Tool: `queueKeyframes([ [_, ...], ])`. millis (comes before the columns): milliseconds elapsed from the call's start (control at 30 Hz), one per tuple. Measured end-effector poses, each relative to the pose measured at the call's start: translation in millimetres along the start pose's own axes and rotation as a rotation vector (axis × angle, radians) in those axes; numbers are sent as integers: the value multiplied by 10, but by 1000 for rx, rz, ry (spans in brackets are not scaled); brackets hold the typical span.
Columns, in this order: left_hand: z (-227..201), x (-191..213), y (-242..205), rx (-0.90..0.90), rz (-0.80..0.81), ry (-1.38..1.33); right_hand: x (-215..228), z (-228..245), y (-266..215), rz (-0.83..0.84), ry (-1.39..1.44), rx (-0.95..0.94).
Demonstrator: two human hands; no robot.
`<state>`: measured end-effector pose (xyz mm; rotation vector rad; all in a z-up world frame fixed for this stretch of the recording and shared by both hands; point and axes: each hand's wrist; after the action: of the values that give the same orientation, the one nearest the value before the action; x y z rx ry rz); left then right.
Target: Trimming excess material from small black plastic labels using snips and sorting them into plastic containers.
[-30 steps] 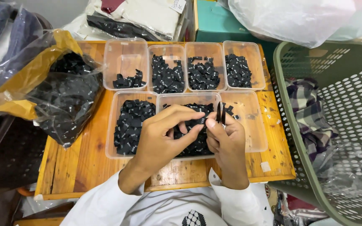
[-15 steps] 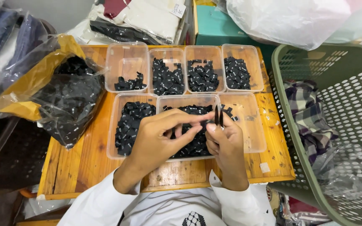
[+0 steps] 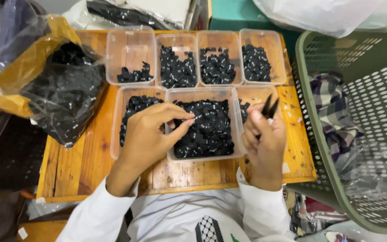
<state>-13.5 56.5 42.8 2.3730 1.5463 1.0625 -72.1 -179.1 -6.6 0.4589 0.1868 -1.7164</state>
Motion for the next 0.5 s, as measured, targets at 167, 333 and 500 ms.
queueKeyframes([
  [167,51,-126,23,-43,471,330,41,91,-10,-30,-137,39],
  [333,354,-484,31,-51,665,563,123,10,2,-20,-95,47],
  [500,539,-730,-11,-79,645,721,123,-5,7,-11,-80,62],
])
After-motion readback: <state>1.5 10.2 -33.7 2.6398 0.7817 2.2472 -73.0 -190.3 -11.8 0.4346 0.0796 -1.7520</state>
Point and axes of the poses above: each hand's wrist, its own y-axis towards the middle knuckle, its own x-axis out of the back of the hand, z = x × y, and after that the axes turned 9 degrees about z, right-handed
